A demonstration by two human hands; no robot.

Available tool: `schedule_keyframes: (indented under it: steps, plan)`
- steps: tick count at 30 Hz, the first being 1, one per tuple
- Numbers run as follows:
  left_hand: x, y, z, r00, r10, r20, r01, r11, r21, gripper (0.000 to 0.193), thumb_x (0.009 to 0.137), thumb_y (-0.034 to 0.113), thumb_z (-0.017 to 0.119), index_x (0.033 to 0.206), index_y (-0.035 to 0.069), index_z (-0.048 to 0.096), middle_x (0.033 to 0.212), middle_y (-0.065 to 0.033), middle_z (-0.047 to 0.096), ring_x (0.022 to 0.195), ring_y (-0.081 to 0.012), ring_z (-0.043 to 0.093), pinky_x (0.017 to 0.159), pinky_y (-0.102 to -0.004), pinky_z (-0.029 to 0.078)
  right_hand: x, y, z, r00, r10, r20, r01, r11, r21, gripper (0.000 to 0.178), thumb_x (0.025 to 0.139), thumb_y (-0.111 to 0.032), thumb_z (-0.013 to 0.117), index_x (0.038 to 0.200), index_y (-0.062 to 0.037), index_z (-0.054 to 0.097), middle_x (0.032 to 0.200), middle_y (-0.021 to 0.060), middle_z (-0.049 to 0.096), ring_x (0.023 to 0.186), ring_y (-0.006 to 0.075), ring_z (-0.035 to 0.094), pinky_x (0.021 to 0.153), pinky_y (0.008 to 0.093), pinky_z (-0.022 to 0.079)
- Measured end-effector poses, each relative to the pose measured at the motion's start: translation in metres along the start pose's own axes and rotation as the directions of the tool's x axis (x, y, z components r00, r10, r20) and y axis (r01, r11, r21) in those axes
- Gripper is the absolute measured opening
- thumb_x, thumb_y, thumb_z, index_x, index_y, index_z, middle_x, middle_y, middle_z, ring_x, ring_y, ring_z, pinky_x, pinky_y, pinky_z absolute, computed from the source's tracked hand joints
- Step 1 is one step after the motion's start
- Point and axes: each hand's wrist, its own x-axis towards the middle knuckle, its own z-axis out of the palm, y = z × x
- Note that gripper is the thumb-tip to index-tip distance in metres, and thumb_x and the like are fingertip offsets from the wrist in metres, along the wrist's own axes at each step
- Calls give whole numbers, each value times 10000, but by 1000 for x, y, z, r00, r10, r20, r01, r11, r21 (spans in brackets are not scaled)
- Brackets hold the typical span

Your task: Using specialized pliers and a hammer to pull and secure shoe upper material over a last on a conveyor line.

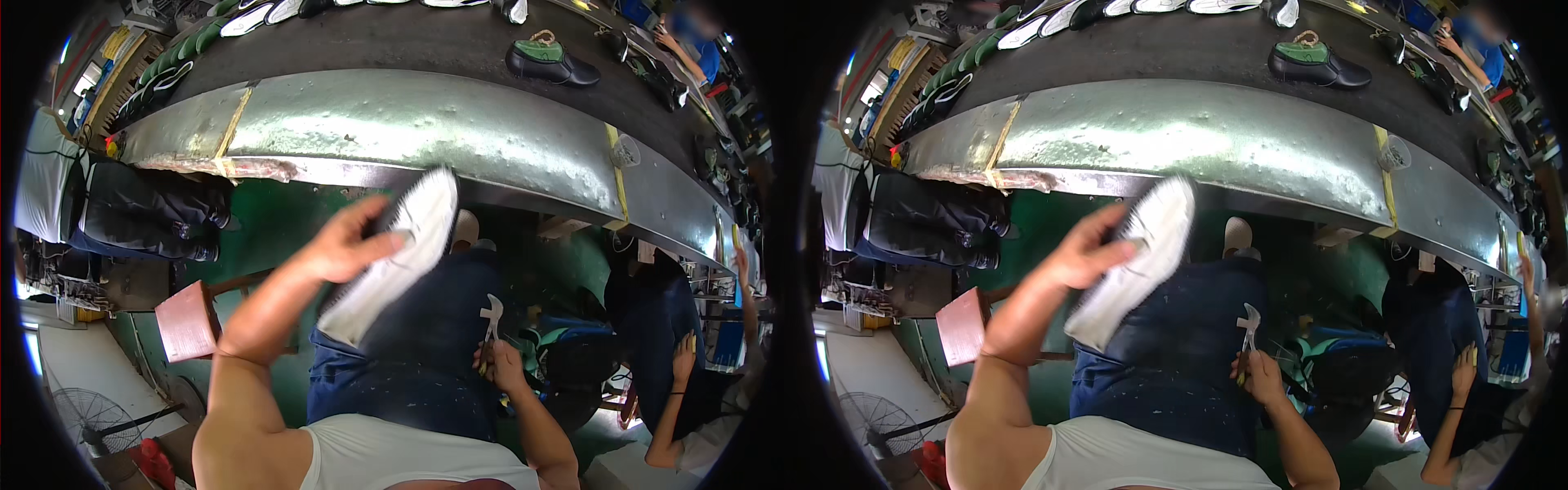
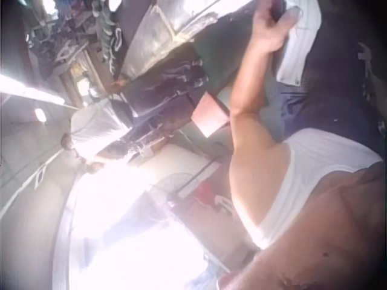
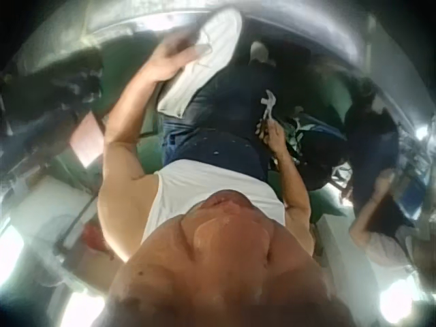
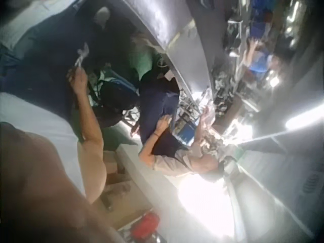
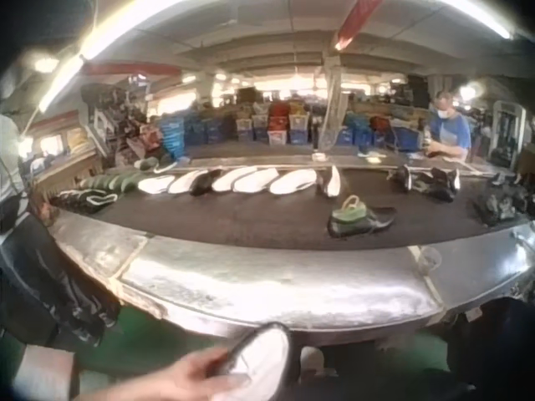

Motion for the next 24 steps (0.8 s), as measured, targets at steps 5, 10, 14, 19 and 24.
schedule_keyframes:
  steps: [5, 10, 14, 19, 24]
  plan:
    - [108, 96, -63, 943, 328, -65, -180, 662, 728, 620, 889, 391, 731, 1296, -38, 544, 1032, -189, 707, 920, -249, 689, 837, -379, 538, 21, -18, -11, 993, 105, 58, -107, 994, 16, 491, 1079, -411, 394, 1136, 43, 574, 962, 144, 684, 792, 202, 688, 668, 302, 534]
    - [279, 110, -90, 916, 366, 163, -137, -96, 986, 677, 871, 421, 688, 1391, 44, 473, 1173, -205, 656, 1112, -374, 624, 960, -491, 474, 35, -25, -18, 992, 118, 48, -121, 990, 74, 509, 1077, -423, 402, 1139, 54, 569, 963, 154, 682, 793, 213, 692, 678, 310, 543]
    - [373, 90, -77, 906, 353, 233, -47, -464, 884, 683, 896, 394, 677, 1466, 106, 432, 1335, -124, 587, 1278, -318, 517, 1079, -500, 364, 43, -29, -22, 994, 105, 37, -109, 987, 115, 529, 1080, -420, 388, 1152, 75, 562, 974, 163, 683, 808, 226, 699, 697, 318, 549]
    - [421, 7, -85, 885, 385, 262, -87, -416, 905, 555, 951, 370, 599, 1438, 128, 487, 1471, -94, 479, 1423, -289, 369, 1134, -524, 283, 62, -47, -26, 992, 112, 58, -115, 992, 49, 556, 1078, -440, 375, 1150, 75, 569, 968, 169, 698, 764, 201, 696, 581, 265, 517]
    - [423, 54, -108, 655, 746, 123, -311, 118, 943, 327, 950, 282, 577, 1163, 46, 657, 1147, -163, 675, 1110, -345, 622, 1012, -461, 448, 83, -62, -34, 987, 157, 15, -157, 986, 47, 601, 1073, -478, 358, 1144, 79, 573, 938, 172, 702, 709, 200, 693, 466, 238, 468]
